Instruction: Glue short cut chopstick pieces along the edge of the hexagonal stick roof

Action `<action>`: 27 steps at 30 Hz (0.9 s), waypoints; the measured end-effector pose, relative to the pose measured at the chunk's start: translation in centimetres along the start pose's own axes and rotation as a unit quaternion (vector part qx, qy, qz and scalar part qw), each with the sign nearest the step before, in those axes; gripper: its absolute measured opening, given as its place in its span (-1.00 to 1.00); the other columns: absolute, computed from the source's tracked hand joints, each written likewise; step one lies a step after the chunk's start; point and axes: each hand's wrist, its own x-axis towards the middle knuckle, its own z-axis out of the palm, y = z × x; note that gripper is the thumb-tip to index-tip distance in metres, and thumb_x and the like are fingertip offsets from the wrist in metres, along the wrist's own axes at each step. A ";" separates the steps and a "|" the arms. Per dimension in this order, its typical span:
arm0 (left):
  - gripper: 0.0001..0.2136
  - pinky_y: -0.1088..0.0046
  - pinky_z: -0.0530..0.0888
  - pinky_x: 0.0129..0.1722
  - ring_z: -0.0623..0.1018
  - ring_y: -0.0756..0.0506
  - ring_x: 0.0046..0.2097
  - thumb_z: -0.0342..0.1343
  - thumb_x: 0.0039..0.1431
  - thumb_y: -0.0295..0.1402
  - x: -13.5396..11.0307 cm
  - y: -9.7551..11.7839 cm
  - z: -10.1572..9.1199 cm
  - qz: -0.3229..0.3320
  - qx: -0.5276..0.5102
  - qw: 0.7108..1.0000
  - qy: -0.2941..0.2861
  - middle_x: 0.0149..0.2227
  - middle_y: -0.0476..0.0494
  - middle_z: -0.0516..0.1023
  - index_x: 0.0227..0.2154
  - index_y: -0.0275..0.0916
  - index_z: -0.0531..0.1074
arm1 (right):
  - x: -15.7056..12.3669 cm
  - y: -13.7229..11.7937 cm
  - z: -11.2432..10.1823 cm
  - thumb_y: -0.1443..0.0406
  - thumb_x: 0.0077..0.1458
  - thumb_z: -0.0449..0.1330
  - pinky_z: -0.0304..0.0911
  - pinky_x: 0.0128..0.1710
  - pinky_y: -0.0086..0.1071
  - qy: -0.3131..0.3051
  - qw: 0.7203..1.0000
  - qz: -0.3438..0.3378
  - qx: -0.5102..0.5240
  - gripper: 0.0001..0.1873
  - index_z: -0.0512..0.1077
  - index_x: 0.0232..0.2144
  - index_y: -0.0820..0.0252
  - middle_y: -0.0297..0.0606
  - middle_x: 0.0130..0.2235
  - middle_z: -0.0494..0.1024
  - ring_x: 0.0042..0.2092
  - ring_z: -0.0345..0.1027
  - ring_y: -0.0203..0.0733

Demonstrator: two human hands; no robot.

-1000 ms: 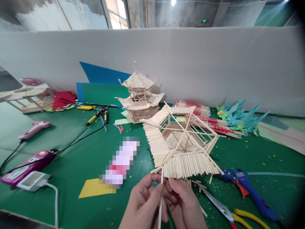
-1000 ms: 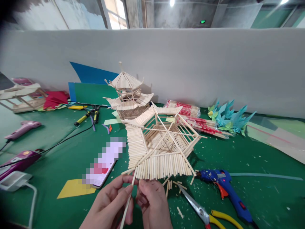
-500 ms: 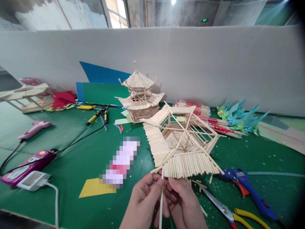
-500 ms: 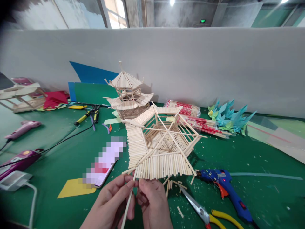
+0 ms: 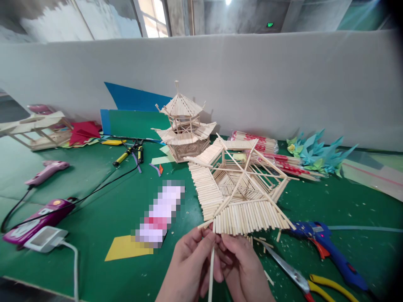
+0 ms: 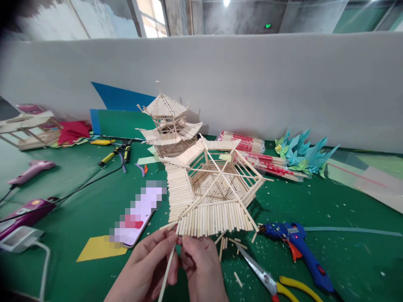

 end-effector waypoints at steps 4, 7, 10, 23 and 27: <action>-0.79 0.73 -0.01 -0.81 0.09 0.19 -0.82 0.06 0.03 -0.26 -0.1 0.0 0.2 0.000 0.008 1.000 0.016 -0.86 0.06 0.32 -0.59 -0.29 0.36 | 0.1 0.1 -0.1 0.21 -0.26 0.31 -0.13 -0.65 -0.55 0.004 1.000 0.002 -0.008 -0.78 0.43 -0.64 0.29 -0.48 -0.69 0.18 -0.63 -0.10 -0.47; -0.78 0.72 0.02 -0.80 0.12 0.18 -0.81 0.08 0.01 -0.25 -0.1 -0.1 0.2 0.000 0.005 1.000 0.021 -0.85 0.06 0.32 -0.59 -0.30 0.36 | 0.1 0.4 -0.1 0.21 -0.23 0.29 -0.12 -0.65 -0.54 0.002 1.000 -0.010 -0.012 -0.77 0.43 -0.62 0.30 -0.47 -0.69 0.20 -0.63 -0.09 -0.47; -0.80 0.71 0.05 -0.78 0.14 0.17 -0.79 0.08 0.02 -0.27 -0.1 -0.2 0.4 0.011 -0.003 1.000 0.024 -0.84 0.06 0.33 -0.59 -0.30 0.36 | 0.1 0.4 -0.1 0.22 -0.19 0.26 -0.12 -0.65 -0.54 -0.010 1.000 -0.016 -0.016 -0.78 0.42 -0.62 0.30 -0.47 -0.70 0.20 -0.63 -0.08 -0.47; -0.81 0.63 0.20 -0.66 0.26 0.10 -0.71 0.08 0.03 -0.33 -0.1 0.1 0.5 0.010 -0.038 0.999 0.016 -0.82 0.05 0.35 -0.62 -0.29 0.34 | 0.0 -0.1 0.3 0.23 -0.07 0.16 -0.16 -0.66 -0.50 -0.073 0.997 -0.004 -0.032 -0.75 0.37 -0.65 0.28 -0.45 -0.75 0.20 -0.68 0.00 -0.44; -0.80 0.57 0.29 -0.56 0.26 0.09 -0.70 0.08 0.03 -0.34 -0.1 0.0 0.5 0.010 -0.045 0.999 0.017 -0.82 0.04 0.35 -0.63 -0.29 0.35 | 0.1 -0.1 0.1 0.22 -0.10 0.20 -0.19 -0.65 -0.50 -0.064 0.997 -0.007 -0.029 -0.76 0.38 -0.65 0.29 -0.48 -0.72 0.15 -0.65 -0.07 -0.45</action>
